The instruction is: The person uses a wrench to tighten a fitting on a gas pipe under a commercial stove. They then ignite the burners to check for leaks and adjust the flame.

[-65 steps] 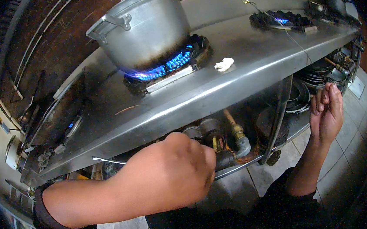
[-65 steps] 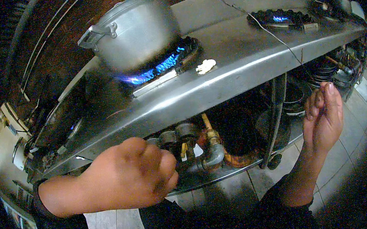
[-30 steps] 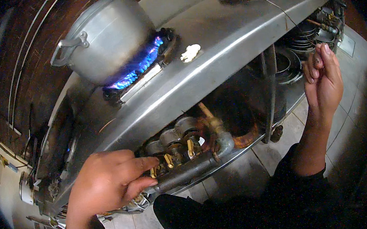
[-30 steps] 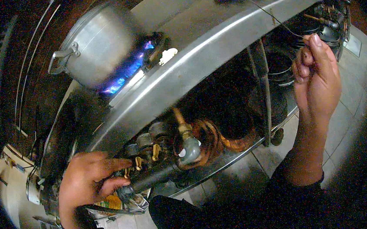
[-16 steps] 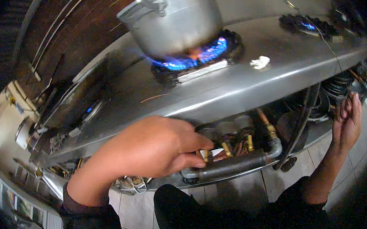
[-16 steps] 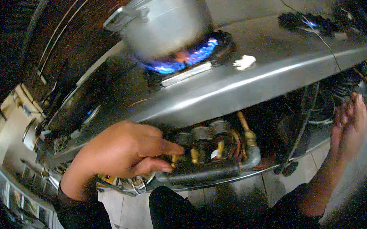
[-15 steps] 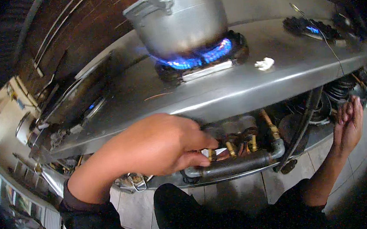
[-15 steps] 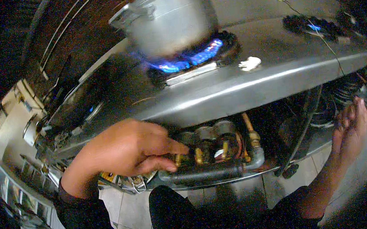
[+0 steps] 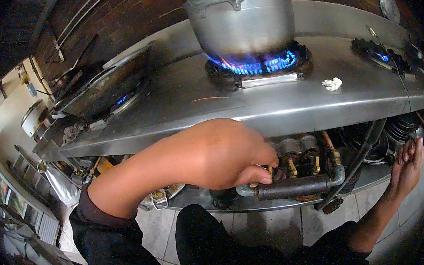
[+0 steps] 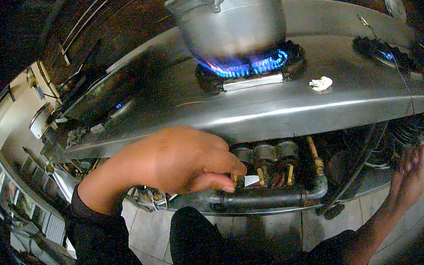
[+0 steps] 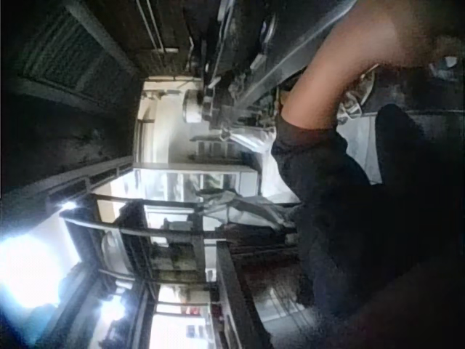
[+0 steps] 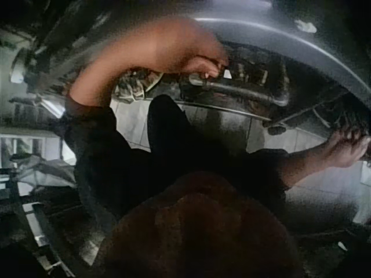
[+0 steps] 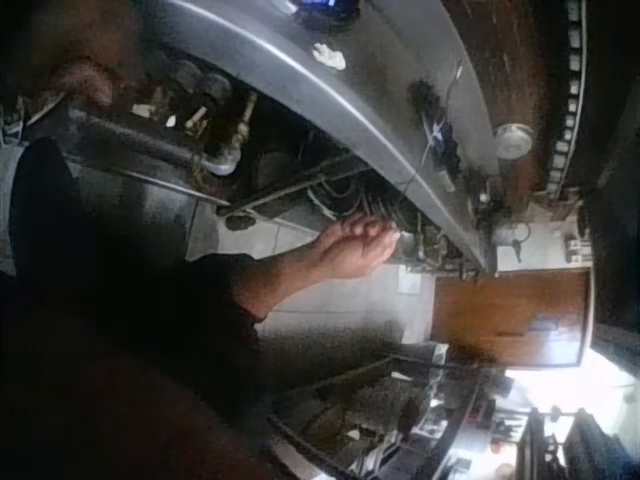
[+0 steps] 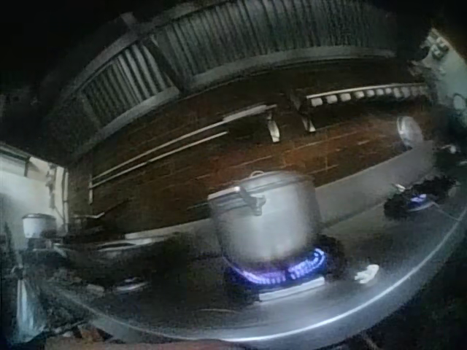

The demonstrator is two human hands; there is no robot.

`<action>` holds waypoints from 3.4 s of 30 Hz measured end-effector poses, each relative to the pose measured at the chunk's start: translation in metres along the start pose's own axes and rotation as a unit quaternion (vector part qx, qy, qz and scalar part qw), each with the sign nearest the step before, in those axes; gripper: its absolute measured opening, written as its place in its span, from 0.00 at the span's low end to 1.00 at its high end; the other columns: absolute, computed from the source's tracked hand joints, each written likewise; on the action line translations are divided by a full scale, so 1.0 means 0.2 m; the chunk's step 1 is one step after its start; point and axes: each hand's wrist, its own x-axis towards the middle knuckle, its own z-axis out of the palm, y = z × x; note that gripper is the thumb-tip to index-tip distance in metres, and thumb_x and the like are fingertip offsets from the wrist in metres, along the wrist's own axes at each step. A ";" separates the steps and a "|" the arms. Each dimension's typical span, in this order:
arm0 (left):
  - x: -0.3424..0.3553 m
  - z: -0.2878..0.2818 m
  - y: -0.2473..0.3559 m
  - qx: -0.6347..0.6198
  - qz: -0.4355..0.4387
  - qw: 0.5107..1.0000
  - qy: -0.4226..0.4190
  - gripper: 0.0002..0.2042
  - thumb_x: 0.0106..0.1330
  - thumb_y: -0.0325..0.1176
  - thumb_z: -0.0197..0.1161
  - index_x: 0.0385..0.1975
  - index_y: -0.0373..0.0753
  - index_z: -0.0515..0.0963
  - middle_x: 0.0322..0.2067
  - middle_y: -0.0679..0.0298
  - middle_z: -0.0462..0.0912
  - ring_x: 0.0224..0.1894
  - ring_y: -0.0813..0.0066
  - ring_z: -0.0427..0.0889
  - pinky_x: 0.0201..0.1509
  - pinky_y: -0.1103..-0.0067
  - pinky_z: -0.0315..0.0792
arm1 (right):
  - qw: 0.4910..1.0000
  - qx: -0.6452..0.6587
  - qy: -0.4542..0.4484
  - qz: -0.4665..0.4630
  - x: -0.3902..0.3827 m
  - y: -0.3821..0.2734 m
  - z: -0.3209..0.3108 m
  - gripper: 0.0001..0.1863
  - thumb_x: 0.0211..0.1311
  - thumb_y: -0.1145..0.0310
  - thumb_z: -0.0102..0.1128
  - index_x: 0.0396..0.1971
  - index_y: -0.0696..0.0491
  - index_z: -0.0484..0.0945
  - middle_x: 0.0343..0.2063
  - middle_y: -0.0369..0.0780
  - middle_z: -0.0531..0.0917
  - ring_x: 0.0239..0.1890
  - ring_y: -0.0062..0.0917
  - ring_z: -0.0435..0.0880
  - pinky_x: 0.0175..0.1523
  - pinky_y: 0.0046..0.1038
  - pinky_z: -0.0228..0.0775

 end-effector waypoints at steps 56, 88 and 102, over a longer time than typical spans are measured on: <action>-0.03 0.07 -0.02 -0.027 0.013 0.999 0.021 0.11 0.61 0.36 0.55 0.38 0.36 0.75 0.28 0.53 0.78 0.32 0.52 0.77 0.36 0.65 0.72 | 0.999 -0.019 -0.041 -0.003 -0.04 -0.01 0.00 0.11 0.68 0.64 0.47 0.36 0.56 0.72 0.19 0.31 0.66 0.19 0.12 0.60 0.21 0.15 0.51; 0.36 -0.04 0.11 0.071 0.004 0.997 -0.040 0.11 0.50 0.40 0.63 0.23 0.37 0.78 0.21 0.49 0.78 0.30 0.49 0.78 0.34 0.61 0.71 | 0.999 0.005 -0.032 0.024 0.01 -0.05 -0.06 0.10 0.67 0.64 0.48 0.37 0.57 0.71 0.20 0.30 0.64 0.19 0.12 0.59 0.22 0.16 0.50; 0.45 0.03 0.16 0.108 0.000 0.994 -0.022 0.13 0.58 0.40 0.59 0.19 0.37 0.74 0.19 0.51 0.75 0.26 0.48 0.76 0.30 0.61 0.69 | 0.991 0.028 -0.129 0.004 0.04 -0.10 -0.12 0.07 0.67 0.66 0.49 0.35 0.54 0.70 0.18 0.30 0.65 0.19 0.11 0.61 0.23 0.15 0.54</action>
